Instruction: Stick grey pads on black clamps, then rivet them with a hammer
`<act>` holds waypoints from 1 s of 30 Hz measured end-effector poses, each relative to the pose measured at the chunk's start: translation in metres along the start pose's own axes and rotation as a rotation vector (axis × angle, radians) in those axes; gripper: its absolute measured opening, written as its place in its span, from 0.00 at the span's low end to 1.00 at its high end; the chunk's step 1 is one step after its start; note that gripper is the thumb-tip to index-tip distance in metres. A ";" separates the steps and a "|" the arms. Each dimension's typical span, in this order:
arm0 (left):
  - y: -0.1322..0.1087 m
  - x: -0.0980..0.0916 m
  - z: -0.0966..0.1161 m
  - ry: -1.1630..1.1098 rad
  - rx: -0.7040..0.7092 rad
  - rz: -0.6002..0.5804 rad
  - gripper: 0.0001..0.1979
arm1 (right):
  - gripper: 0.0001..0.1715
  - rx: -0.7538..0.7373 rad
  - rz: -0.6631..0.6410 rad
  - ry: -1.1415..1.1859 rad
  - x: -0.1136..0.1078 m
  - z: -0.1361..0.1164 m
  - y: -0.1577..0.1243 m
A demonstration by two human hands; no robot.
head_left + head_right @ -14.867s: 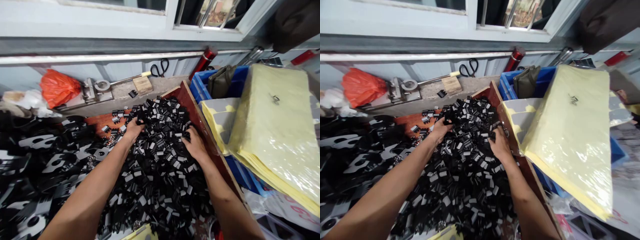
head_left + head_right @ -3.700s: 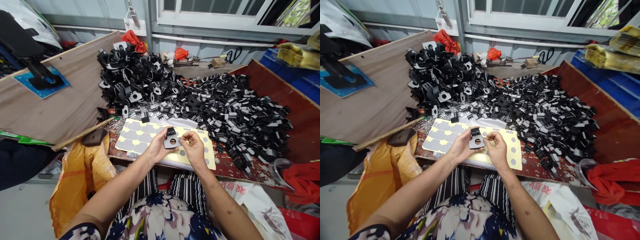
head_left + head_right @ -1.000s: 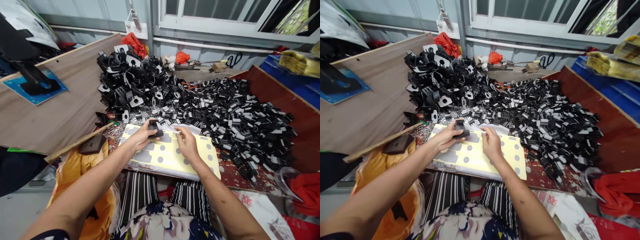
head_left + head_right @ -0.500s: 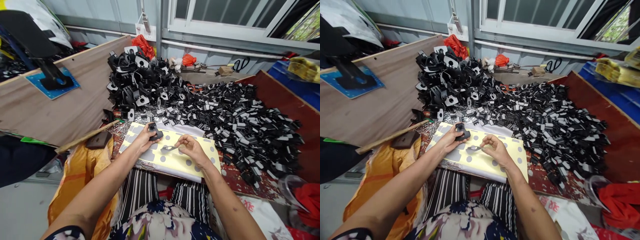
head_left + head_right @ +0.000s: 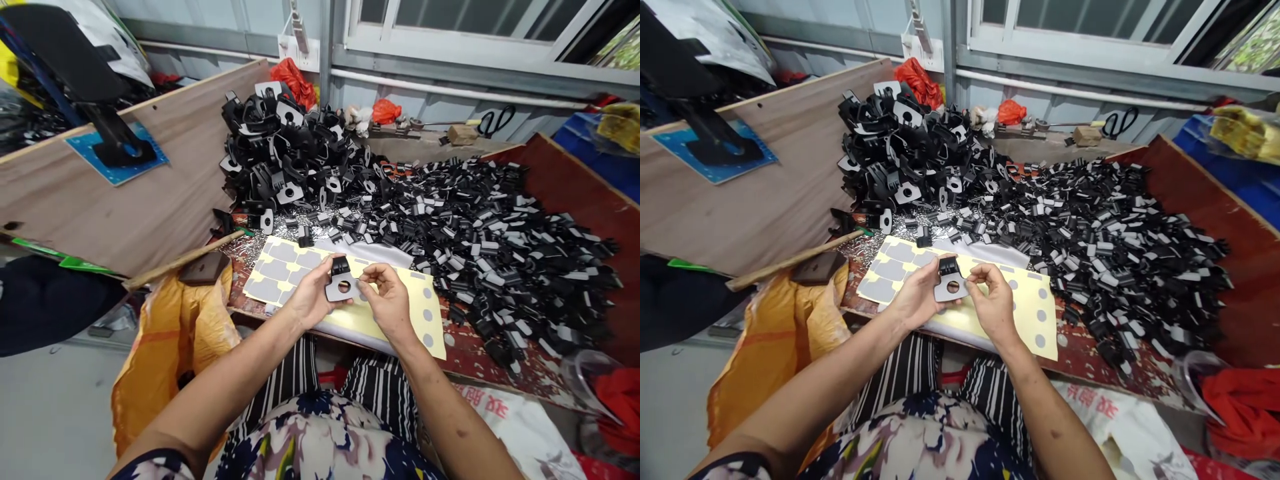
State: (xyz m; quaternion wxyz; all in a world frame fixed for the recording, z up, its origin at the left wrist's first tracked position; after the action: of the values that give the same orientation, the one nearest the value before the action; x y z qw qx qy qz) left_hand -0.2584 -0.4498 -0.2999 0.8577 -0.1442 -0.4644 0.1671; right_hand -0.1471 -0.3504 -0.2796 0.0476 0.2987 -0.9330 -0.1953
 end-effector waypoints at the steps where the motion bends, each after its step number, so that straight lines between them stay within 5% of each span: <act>1: 0.000 0.000 0.000 -0.003 0.000 0.001 0.19 | 0.12 -0.004 0.005 -0.007 0.000 0.000 0.000; 14: -0.004 -0.001 -0.001 0.057 0.041 0.035 0.26 | 0.08 -0.154 -0.057 -0.224 0.009 -0.012 -0.004; 22: -0.007 -0.014 -0.003 0.345 0.321 0.310 0.25 | 0.22 -0.696 -0.115 -0.876 0.028 -0.047 -0.035; 25: -0.008 -0.023 -0.014 0.512 0.196 0.294 0.26 | 0.35 -0.554 -0.111 -0.998 0.008 -0.038 -0.033; 27: -0.007 -0.021 -0.016 0.659 -0.011 0.206 0.27 | 0.34 -0.427 -0.234 -0.961 0.001 -0.027 -0.034; 29: -0.009 -0.012 0.006 0.754 -0.170 0.133 0.27 | 0.26 -0.356 -0.451 -0.903 0.008 -0.013 -0.041; 30: -0.010 -0.004 0.034 0.759 -0.148 0.141 0.28 | 0.25 -0.344 -0.559 -0.885 0.013 -0.006 -0.047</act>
State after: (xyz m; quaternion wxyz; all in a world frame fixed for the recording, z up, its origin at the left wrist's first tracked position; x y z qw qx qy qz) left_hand -0.2880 -0.4573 -0.2810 0.9421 -0.2887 -0.1140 0.1267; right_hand -0.1311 -0.3945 -0.2924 -0.3548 0.4125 -0.7035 -0.4572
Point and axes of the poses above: each hand's wrist, its own y-axis towards the middle knuckle, its own x-axis out of the palm, z = x × y, the point moved 8 cm from there along y, towards the middle knuckle, and after that the axes turned 10 degrees about -x, right-handed, at the moved point
